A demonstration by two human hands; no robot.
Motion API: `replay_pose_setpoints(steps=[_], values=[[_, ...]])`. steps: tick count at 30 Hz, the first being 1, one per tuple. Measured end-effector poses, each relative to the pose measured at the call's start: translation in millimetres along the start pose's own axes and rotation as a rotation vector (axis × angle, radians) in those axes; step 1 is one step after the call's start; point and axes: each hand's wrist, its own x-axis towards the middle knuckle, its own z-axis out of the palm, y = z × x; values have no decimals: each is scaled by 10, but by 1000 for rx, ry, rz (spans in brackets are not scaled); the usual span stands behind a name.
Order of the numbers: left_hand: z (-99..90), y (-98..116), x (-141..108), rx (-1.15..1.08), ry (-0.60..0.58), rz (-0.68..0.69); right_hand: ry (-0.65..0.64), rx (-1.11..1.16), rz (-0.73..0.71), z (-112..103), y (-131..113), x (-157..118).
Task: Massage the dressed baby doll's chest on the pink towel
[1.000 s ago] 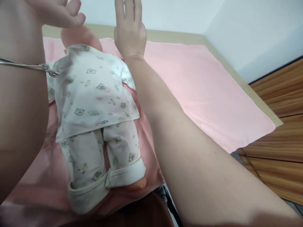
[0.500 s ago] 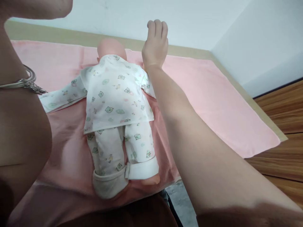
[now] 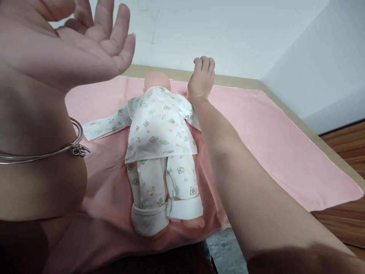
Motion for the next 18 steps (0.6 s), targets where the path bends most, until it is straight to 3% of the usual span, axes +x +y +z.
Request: replay_pose_setpoints(steps=[4, 13, 16, 18], values=[[142, -115, -190, -50, 30, 9, -74, 85, 9, -100, -33, -44], [268, -212, -95, 111, 54, -54, -188, 352, 3, -246, 6, -13], [252, -303, -67, 137, 22, -47, -139, 375, 28, -342, -88, -34], [207, -369, -24, 172, 91, -67, -33, 378, 68, -455, -203, -55]])
